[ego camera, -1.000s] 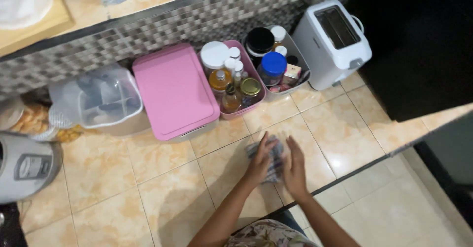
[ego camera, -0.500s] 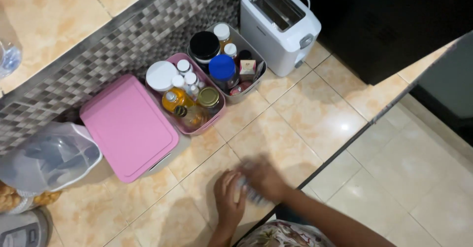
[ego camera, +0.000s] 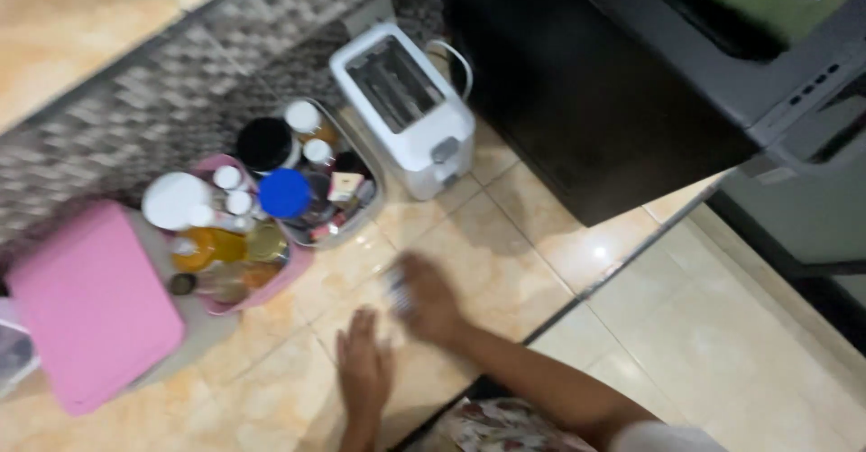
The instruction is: Organizing and wiping down kitchen counters, appliances, and floor mats.
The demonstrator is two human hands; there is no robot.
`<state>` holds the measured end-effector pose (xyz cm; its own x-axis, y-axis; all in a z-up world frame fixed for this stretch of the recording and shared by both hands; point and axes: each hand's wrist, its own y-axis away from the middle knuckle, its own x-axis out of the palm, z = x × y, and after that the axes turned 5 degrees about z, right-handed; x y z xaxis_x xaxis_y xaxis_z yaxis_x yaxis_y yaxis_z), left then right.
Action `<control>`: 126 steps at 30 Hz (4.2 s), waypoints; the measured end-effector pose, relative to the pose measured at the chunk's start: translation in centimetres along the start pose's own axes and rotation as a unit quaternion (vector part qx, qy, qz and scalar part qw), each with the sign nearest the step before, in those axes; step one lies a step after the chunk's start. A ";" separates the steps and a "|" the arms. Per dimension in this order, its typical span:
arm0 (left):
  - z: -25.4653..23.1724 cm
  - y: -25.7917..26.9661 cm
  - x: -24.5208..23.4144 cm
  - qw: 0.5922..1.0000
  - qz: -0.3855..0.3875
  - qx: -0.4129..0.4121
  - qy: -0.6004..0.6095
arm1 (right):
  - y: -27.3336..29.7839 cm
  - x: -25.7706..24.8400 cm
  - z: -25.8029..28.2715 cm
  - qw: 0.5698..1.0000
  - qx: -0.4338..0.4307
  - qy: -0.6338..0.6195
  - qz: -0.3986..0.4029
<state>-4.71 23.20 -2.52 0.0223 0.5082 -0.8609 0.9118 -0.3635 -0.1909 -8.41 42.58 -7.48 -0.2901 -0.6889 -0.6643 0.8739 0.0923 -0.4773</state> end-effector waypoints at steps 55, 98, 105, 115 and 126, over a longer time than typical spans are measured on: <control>2.9 -2.1 -7.9 0.935 -0.153 -0.033 0.320 | -23.1 -6.6 20.1 0.996 -0.012 0.035 0.085; 8.9 -1.5 -12.3 0.897 -0.018 -0.173 0.408 | -11.5 -0.1 13.0 0.978 -0.074 -0.064 0.184; 8.1 -2.4 -11.7 0.933 -0.042 -0.120 0.337 | -23.4 1.9 13.7 0.962 0.006 -0.055 0.267; 7.2 -2.7 -12.2 0.936 -0.040 -0.091 0.338 | -27.6 10.4 8.3 0.857 -0.076 0.217 0.462; 7.3 -2.4 -11.6 0.931 -0.035 -0.097 0.349 | -27.3 12.0 6.9 0.827 -0.143 0.265 0.474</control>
<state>-10.15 12.50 4.47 0.1588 0.9338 -0.3206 0.9767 -0.1961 -0.0873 -33.09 26.88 1.54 0.2759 0.1957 -0.9411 0.7007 0.6292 0.3363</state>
